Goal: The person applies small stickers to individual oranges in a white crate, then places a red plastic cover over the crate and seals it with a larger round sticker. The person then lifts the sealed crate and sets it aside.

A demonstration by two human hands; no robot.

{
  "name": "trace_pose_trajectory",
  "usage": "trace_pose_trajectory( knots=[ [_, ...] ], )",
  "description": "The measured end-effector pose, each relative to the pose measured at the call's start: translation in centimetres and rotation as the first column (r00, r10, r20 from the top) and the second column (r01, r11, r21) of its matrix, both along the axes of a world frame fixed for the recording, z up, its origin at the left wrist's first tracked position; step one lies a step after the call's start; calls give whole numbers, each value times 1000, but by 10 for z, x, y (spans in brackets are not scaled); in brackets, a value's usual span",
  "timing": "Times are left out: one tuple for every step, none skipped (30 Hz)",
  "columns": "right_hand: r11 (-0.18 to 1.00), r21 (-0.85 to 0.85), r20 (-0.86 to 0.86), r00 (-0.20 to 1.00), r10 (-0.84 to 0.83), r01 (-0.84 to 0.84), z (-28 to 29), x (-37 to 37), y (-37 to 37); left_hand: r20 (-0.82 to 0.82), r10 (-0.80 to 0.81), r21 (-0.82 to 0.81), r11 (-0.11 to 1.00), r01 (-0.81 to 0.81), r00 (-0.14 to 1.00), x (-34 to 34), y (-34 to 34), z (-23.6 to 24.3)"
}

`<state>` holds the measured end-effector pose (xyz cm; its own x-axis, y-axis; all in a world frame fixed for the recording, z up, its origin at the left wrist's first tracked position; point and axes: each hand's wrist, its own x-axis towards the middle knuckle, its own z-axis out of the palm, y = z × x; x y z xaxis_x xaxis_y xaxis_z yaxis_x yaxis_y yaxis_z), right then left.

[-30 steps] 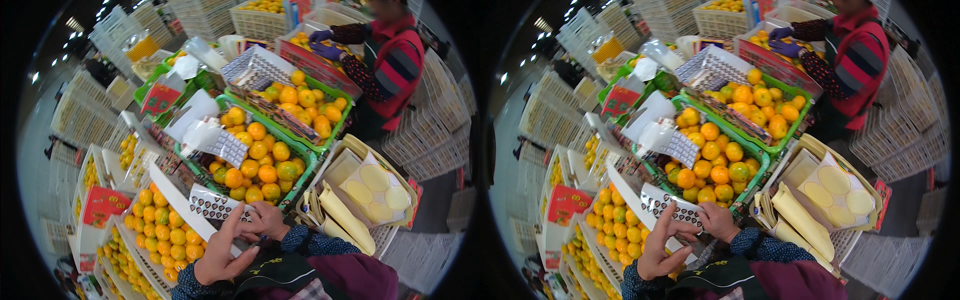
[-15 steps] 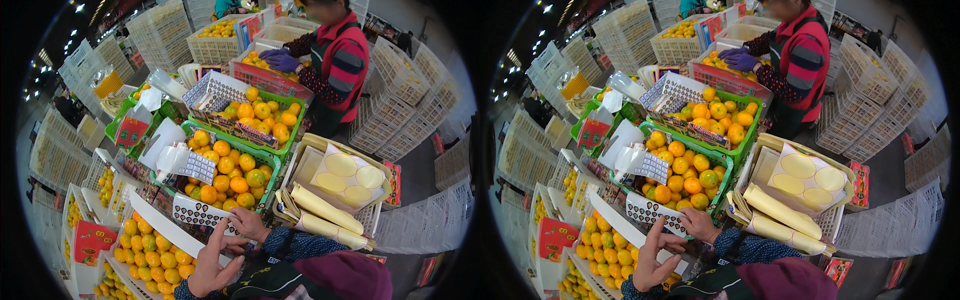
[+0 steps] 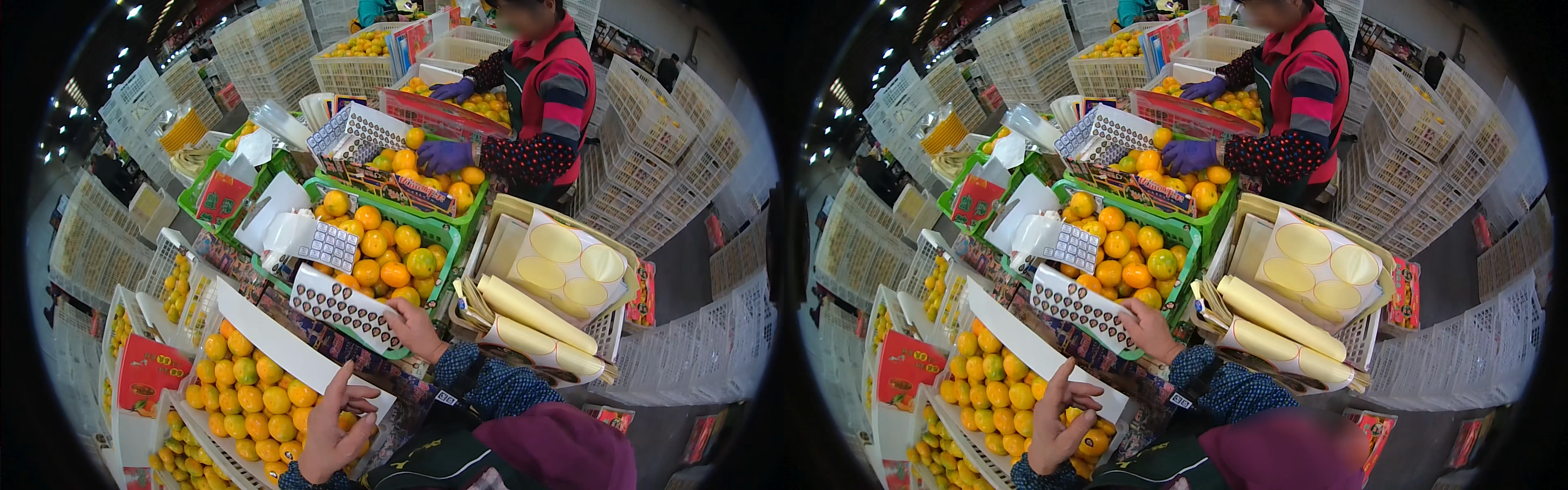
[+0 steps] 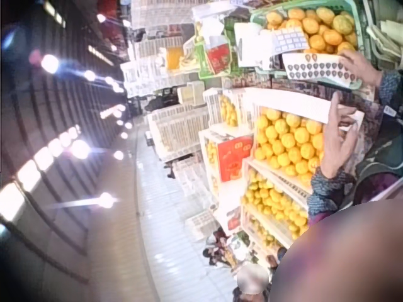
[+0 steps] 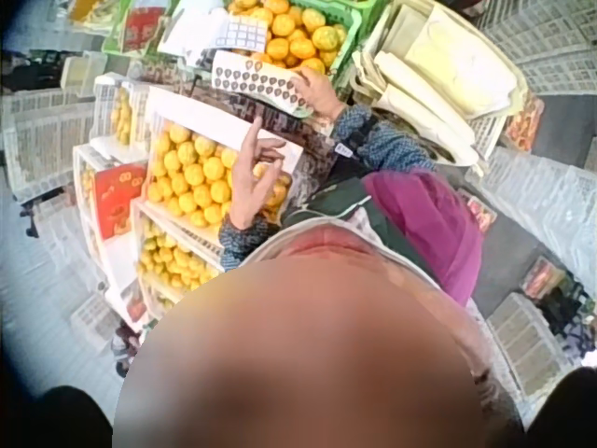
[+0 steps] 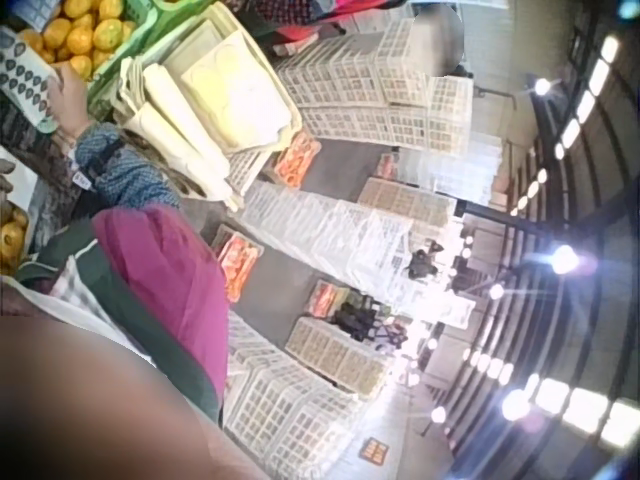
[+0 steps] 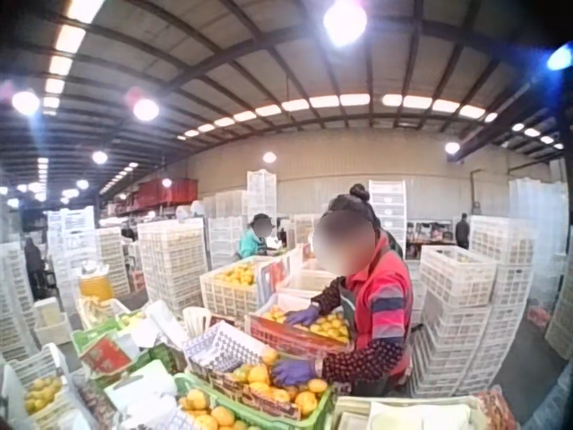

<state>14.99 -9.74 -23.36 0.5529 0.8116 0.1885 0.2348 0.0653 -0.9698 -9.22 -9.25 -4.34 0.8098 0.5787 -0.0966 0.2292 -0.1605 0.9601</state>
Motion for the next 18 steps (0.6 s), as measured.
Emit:
trace_pose_trajectory(
  knots=[
    [1000, 2, -114, 993, 8, -8, 4, 1, -1, 9, 30, -6, 1000, -30, 999, -6, -1, -4],
    [1000, -11, -209, 978, -7, 4, 11, 3, -3, 12, 60, 16, 998, -60, 998, -13, -2, -6],
    [999, 46, -282, 960, 3, 10, 18, 3, -6, 13, 93, 32, 995, -93, 996, -19, -1, -9],
    [993, 116, -272, 961, 42, -11, 27, 2, -13, 12, 129, 45, 991, -129, 992, -26, -3, -12],
    [991, 133, -268, 962, 57, -22, 37, 1, -23, 61, 247, 14, 969, -248, 967, -32, -8, -14],
    [984, 176, -269, 959, 86, -39, 48, 0, -36, 105, 325, 38, 943, -330, 940, -37, -11, -16],
    [989, 122, -216, 970, 108, -83, 60, 0, -47, 150, 404, 58, 907, -416, 902, -42, -9, -17],
    [981, 122, -133, 977, 166, -150, 71, 1, -58, 187, 487, 82, 858, -508, 853, -46, -8, -17],
    [973, 105, -118, 969, 219, -207, 81, -2, -67, 269, 514, 107, 824, -556, 814, -48, -4, -19],
    [954, 124, -94, 954, 285, -273, 89, -4, -76, 339, 544, 134, 779, -612, 768, -50, -1, -20],
    [923, 142, -87, 925, 371, -357, 96, -6, -83, 396, 573, 166, 724, -670, 718, -52, 0, -22],
    [903, 117, 32, 910, 413, -414, 100, -8, -88, 419, 562, 133, 738, -661, 713, -54, 1, -22],
    [884, 63, 45, 886, 461, -463, 102, -10, -93, 431, 558, 110, 747, -655, 709, -58, 0, -22],
    [859, 25, 65, 859, 509, -511, 103, -11, -96, 442, 554, 88, 756, -649, 705, -60, 0, -22],
    [844, 10, 72, 842, 534, -536, 102, -15, -98, 426, 557, 28, 780, -625, 713, -63, -2, -23],
    [836, 28, 56, 836, 546, -548, 100, -18, -100, 365, 533, 6, 819, -574, 763, -67, -3, -23],
    [837, 12, 50, 836, 547, -548, 97, -19, -102, 291, 501, -6, 853, -522, 815, -71, -3, -21],
    [837, 10, 60, 836, 545, -547, 95, -20, -104, 216, 462, -22, 883, -469, 860, -75, -2, -20]
  ],
)
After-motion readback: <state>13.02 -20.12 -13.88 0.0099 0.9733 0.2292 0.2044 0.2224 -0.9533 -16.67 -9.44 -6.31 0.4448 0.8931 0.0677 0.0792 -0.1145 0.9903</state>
